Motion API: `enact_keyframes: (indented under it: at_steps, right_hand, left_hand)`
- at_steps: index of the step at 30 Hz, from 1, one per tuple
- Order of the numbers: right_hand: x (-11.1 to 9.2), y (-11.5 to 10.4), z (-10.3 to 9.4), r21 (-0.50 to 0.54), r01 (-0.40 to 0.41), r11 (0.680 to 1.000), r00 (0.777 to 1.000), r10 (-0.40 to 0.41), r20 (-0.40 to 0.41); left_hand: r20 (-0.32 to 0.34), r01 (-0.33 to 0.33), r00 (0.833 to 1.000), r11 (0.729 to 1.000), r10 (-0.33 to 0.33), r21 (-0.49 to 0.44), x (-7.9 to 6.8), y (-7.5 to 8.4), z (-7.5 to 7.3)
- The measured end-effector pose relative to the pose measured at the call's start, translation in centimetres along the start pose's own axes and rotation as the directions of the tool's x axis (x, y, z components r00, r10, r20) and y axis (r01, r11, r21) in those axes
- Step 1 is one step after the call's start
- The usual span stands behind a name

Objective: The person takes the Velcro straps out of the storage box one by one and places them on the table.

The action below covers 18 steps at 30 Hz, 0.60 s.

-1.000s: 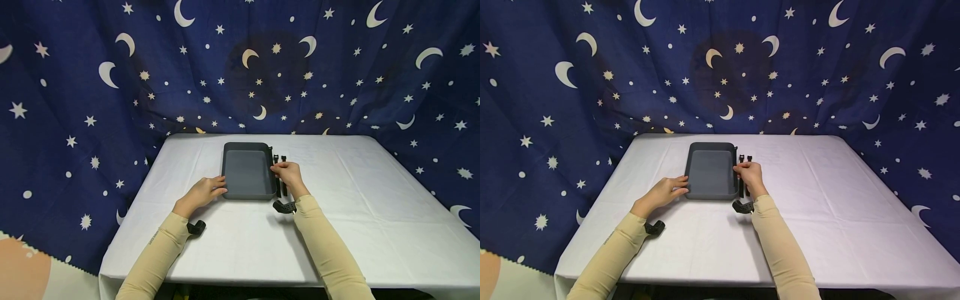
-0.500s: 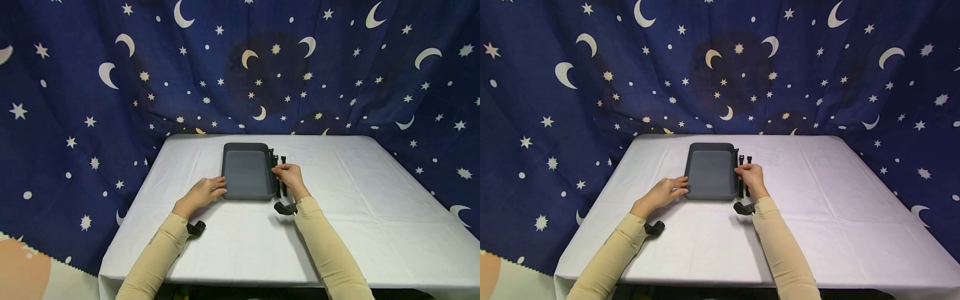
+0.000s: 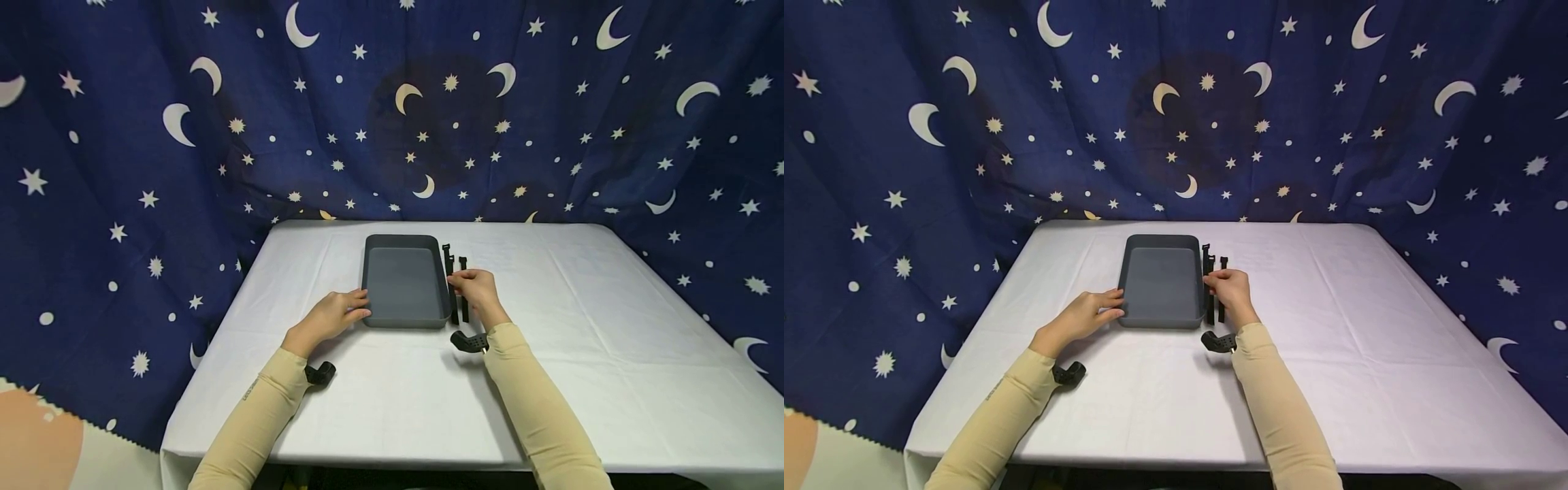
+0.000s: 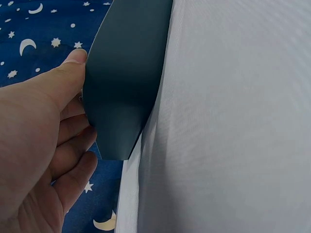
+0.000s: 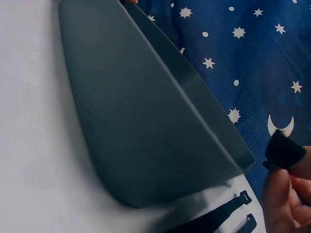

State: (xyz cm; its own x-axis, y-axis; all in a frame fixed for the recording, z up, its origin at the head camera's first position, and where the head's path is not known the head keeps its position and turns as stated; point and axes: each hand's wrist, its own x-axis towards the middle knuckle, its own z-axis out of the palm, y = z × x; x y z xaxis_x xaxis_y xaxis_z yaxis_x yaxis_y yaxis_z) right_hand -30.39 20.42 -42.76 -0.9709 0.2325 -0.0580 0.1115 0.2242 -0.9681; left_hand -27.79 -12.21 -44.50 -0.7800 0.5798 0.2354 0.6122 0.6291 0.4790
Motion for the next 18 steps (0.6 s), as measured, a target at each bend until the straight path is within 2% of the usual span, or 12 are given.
enact_keyframes:
  at_steps: [9, 18]
  right_hand:
    - [-0.06, 0.10, -0.40, 0.031, -0.011, 0.999, 1.000, 0.011, 0.003]
    - [0.01, 0.46, -0.74, 0.002, -0.029, 1.000, 1.000, 0.029, 0.004]
  left_hand:
    - [-0.007, -0.005, 1.000, 1.000, 0.005, -0.002, -0.07, 0.12, -0.09]
    - [0.002, 0.004, 1.000, 1.000, -0.004, -0.010, -0.08, 0.11, -0.07]
